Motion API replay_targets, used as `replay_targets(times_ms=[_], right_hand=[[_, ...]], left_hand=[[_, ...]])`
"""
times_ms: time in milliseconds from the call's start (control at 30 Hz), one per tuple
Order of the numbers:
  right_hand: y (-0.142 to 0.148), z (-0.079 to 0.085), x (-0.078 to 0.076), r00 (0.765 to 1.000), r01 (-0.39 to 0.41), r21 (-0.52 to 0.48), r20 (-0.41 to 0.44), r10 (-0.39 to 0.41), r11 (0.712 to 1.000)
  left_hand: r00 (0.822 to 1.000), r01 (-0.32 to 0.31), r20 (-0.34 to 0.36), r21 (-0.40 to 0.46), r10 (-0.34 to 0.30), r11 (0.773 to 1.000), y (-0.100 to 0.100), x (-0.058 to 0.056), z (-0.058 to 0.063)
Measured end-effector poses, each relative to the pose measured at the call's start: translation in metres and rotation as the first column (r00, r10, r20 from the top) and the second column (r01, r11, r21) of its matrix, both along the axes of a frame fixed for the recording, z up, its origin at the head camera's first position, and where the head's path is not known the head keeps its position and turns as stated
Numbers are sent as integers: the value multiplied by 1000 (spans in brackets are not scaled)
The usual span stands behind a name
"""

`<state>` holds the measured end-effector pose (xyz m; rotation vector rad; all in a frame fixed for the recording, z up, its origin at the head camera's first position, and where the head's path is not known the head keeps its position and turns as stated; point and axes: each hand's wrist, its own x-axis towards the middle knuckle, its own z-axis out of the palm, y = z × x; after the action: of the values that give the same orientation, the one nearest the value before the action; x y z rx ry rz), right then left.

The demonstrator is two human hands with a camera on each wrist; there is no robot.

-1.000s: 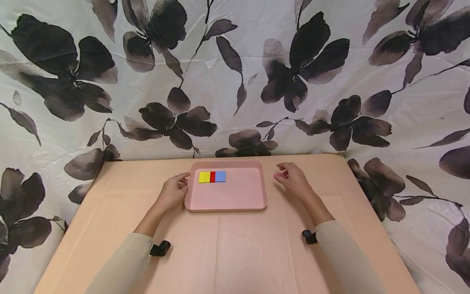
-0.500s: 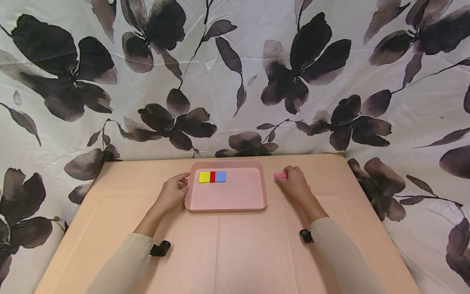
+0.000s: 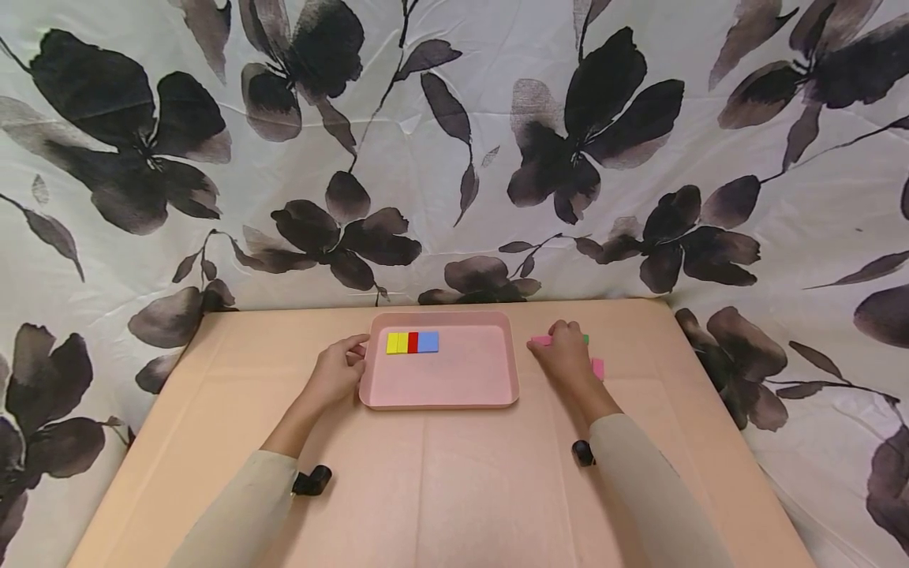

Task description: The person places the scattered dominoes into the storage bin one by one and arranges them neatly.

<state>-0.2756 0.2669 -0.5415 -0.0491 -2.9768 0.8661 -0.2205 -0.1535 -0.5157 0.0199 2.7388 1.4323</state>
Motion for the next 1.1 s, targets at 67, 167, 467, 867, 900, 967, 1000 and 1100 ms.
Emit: replay_targets(times_ms=[67,167,467,867,900,967,1000,1100], right_hand=[[-1,0,0,1000,0,-4,-6,0,1000],[0,-1,2,1000,3,-19,-5,-3,1000],[0,5,8,1000,-11,-74,-22,9,997],[-9,25,15,991,-113,-111,-84,104,987],[-11,27,16,990,-122,-115,-89,112,986],[-14,32,17,987,-140,-128,-93,128,982],[-17,33,17,987,-146,-138,-87,135,980],[-24,37,19,987,-157,-168,-64,148,973]], left_hand=[[1000,-2,3,2,2,1000,0,0,0],[1000,-3,4,-1,3,1000,-1,1,1],[1000,-5,2,6,5,1000,-1,1,1],[1000,5,-1,-2,-5,1000,-4,4,0],[1000,9,1,-2,-9,1000,-4,4,0],[1000,13,6,2,-13,1000,-4,4,1],[1000,13,8,4,-13,1000,-4,5,1],[1000,21,5,1,-21,1000,-5,5,1]])
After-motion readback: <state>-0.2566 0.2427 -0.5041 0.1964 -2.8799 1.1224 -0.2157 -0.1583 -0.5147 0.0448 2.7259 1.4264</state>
